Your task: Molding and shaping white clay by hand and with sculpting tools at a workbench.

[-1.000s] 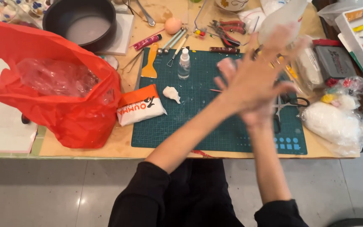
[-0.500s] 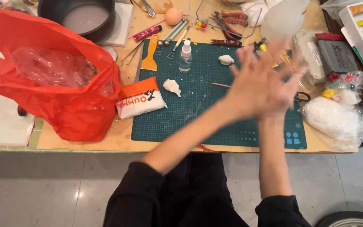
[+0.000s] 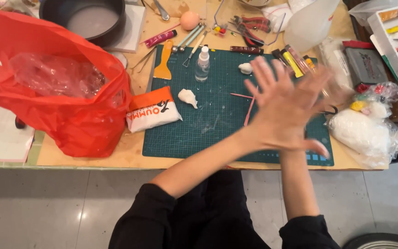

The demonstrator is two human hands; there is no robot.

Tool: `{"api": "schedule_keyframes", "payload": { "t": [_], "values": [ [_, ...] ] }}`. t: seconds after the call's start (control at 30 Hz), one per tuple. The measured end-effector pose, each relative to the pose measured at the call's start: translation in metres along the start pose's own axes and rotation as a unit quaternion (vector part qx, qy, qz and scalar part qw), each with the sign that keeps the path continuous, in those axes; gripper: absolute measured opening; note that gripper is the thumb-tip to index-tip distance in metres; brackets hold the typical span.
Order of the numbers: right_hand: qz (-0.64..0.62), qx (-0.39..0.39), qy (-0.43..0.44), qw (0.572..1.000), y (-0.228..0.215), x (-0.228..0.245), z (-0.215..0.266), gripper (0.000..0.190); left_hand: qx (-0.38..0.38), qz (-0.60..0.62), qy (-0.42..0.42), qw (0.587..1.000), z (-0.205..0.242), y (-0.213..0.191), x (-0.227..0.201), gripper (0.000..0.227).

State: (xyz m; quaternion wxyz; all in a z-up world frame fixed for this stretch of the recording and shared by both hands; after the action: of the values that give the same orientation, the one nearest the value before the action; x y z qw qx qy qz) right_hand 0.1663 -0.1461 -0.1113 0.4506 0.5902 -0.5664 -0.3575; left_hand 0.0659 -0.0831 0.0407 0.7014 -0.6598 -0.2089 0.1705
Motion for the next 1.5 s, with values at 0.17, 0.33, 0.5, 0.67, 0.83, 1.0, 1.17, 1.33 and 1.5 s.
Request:
{"api": "schedule_keyframes", "payload": {
  "t": [0.17,0.33,0.5,0.67,0.83,1.0,1.17,1.33,1.5],
  "values": [
    [0.193,0.016,0.028,0.981,0.059,-0.046,0.013,0.102,-0.061,0.014,-0.071,0.996,-0.011,-0.019,0.036,0.116],
    [-0.017,-0.032,-0.086,0.996,0.111,-0.035,0.008,0.121,-0.439,0.263,0.004,0.859,0.009,0.011,0.046,0.112],
    [0.149,0.007,0.028,0.988,0.031,-0.056,0.011,0.105,-0.084,0.034,-0.029,0.995,-0.01,-0.024,0.021,0.106],
    [-0.025,0.067,-0.05,0.996,0.096,-0.019,0.014,0.106,-0.224,0.115,-0.086,0.964,-0.01,0.0,0.04,0.104],
    [0.321,0.109,-0.035,0.94,0.038,-0.025,0.008,0.095,-0.045,-0.001,-0.045,0.998,0.004,-0.022,0.017,0.107],
    [-0.127,0.124,-0.066,0.982,0.125,-0.041,0.013,0.112,-0.447,0.31,-0.048,0.838,-0.027,0.042,0.083,0.091],
    [0.339,0.026,-0.197,0.919,0.101,-0.007,0.014,0.093,-0.405,0.464,0.018,0.788,-0.007,0.059,0.045,0.096],
    [0.607,0.024,-0.138,0.782,0.099,-0.042,0.023,0.102,-0.461,0.526,-0.037,0.714,-0.009,0.048,0.088,0.104],
    [0.058,0.16,-0.109,0.979,0.056,0.0,-0.005,0.104,-0.438,0.489,-0.028,0.754,-0.017,0.078,0.058,0.097]
  ]
}}
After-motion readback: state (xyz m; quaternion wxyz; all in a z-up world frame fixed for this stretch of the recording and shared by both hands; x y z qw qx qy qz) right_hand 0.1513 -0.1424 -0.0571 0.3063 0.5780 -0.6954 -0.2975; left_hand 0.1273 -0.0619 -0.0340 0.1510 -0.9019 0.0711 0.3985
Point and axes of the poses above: each hand's wrist, its own z-axis away from the middle knuckle, its own y-axis out of the palm, x = y × z, the point moved 9 cm from there along -z, towards the middle knuckle, and after that the axes turned 8 degrees about x, right-handed, at the moved point
